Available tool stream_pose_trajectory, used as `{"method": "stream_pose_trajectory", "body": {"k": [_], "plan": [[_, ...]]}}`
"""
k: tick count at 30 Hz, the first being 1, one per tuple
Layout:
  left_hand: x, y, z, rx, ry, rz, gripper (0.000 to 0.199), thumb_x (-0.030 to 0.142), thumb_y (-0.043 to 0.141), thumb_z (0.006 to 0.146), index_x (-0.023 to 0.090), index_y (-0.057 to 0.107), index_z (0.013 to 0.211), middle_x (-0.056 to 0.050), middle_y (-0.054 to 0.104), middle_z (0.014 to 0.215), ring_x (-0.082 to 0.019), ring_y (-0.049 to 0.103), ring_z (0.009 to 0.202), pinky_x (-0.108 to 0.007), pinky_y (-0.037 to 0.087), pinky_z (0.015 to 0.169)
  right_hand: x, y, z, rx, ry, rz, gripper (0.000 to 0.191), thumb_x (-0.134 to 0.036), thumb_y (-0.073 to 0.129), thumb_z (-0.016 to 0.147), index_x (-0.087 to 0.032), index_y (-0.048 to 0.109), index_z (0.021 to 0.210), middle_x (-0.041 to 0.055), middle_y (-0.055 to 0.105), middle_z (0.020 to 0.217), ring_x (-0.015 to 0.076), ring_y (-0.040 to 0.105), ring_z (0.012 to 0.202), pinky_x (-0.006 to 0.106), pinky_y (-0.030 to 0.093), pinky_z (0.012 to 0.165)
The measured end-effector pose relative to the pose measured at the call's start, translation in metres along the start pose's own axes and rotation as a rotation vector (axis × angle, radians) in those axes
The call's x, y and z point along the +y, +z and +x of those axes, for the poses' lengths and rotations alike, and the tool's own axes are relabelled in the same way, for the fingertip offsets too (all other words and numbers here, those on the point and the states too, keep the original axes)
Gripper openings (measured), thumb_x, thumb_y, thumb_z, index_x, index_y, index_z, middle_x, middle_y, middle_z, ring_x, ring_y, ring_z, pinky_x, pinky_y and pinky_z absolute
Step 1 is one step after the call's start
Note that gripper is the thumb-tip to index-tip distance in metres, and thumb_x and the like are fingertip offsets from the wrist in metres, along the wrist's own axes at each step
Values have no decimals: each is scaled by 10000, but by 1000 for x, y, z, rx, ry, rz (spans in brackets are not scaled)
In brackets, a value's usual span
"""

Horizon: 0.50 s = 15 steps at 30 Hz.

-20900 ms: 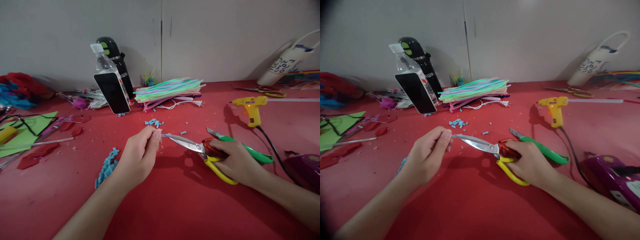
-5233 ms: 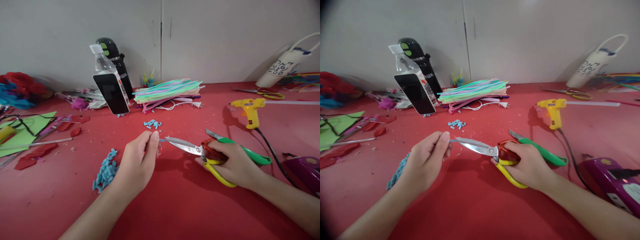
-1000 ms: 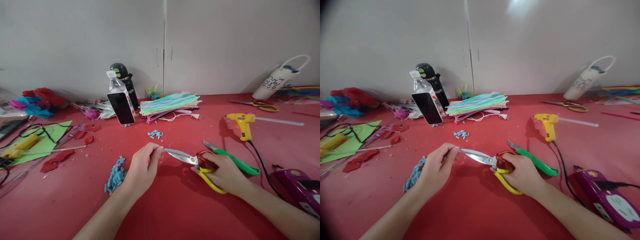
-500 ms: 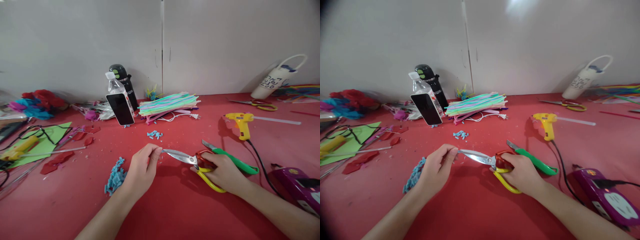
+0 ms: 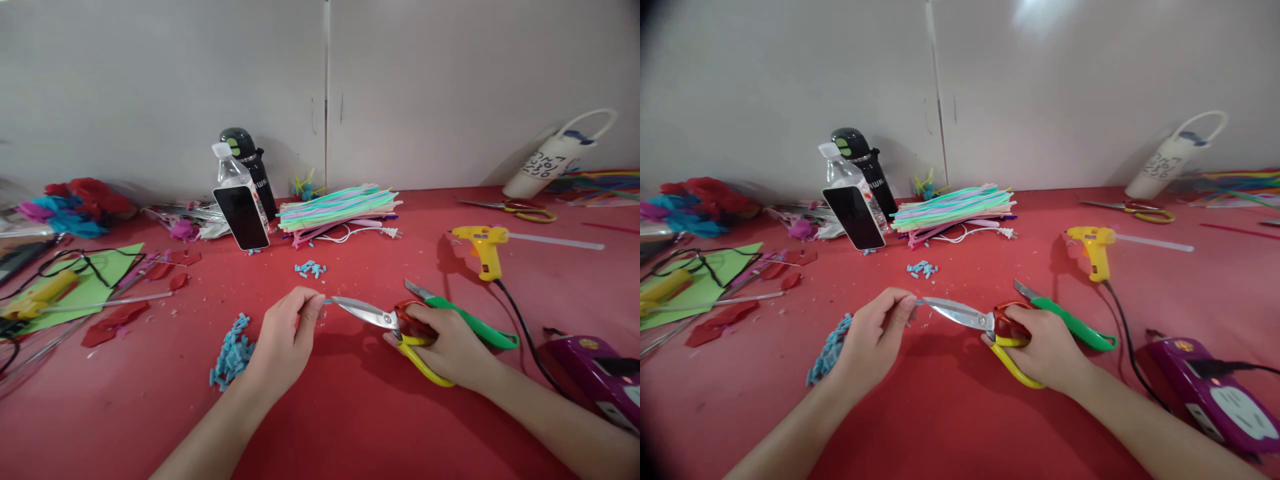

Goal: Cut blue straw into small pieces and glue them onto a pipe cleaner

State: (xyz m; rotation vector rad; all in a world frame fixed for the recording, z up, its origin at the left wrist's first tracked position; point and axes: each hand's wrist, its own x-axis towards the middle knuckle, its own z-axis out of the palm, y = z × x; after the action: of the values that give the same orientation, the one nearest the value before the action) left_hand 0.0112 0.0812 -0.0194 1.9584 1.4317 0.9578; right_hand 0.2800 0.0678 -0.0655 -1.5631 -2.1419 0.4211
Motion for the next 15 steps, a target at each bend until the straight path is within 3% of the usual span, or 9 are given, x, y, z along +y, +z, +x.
{"method": "stream_pose_trajectory", "body": {"k": [15], "plan": [[0, 1, 0, -10, -13, -33, 241, 340, 447, 973, 189, 572, 833, 7, 610, 735, -111, 545, 679, -224, 416, 643, 0, 0, 2, 3, -18, -20, 391, -435, 676, 774, -216, 382, 639, -56, 423, 560, 100, 335, 523, 232, 299, 486]]}}
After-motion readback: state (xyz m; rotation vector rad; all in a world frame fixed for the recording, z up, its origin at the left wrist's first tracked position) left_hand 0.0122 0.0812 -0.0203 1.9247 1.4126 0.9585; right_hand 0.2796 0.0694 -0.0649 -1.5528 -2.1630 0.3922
